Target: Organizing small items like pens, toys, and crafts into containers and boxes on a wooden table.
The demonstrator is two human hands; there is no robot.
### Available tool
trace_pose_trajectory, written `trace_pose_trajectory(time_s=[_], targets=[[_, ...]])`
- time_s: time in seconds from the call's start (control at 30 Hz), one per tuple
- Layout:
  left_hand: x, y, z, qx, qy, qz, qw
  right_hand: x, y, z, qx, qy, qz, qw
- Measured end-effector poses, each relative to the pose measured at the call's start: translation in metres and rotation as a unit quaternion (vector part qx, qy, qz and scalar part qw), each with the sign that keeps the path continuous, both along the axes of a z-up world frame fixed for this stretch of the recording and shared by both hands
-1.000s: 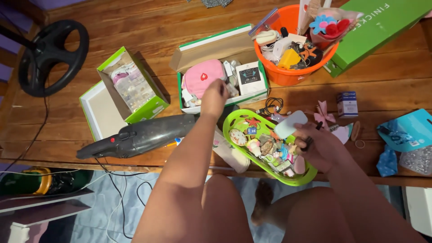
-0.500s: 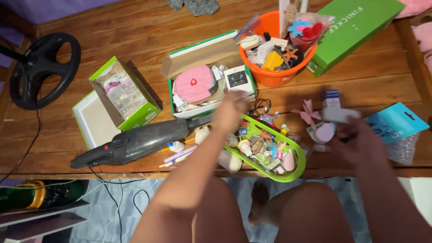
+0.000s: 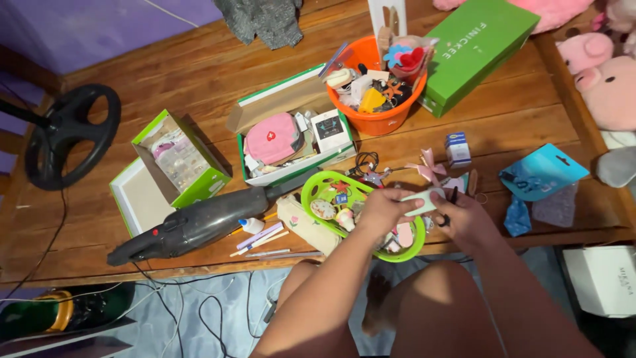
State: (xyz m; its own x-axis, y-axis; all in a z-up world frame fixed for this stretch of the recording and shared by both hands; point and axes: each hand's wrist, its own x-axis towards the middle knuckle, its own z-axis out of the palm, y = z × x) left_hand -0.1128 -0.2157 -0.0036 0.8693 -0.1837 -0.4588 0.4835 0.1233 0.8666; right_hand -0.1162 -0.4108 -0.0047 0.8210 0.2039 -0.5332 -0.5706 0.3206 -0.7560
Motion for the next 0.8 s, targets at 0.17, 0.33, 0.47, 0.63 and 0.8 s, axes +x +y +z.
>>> trace_pose_trajectory(time_s=[0.17,0.33,0.47,0.63,0.8], targets=[[0.003,0.020,0.018,0.030,-0.003,-0.010,0.999,0.000,0.009,-0.011,0.048,-0.004,-0.002,0.999],[-0.007,0.027,0.066,0.188,-0.083,-0.047,0.978,0.002,0.018,0.023,0.017,0.015,0.029,0.999],[-0.002,0.024,0.070,0.273,-0.199,-0.067,0.939,0.005,0.002,0.031,-0.057,0.040,0.115,0.991],[0.016,0.051,0.010,0.234,-0.220,0.000,0.947,0.038,-0.055,-0.072,-0.117,0.012,0.000,0.993],[-0.024,0.046,0.008,0.519,-0.063,-0.158,0.838,0.050,-0.078,-0.145,-0.105,0.169,-0.159,0.967]])
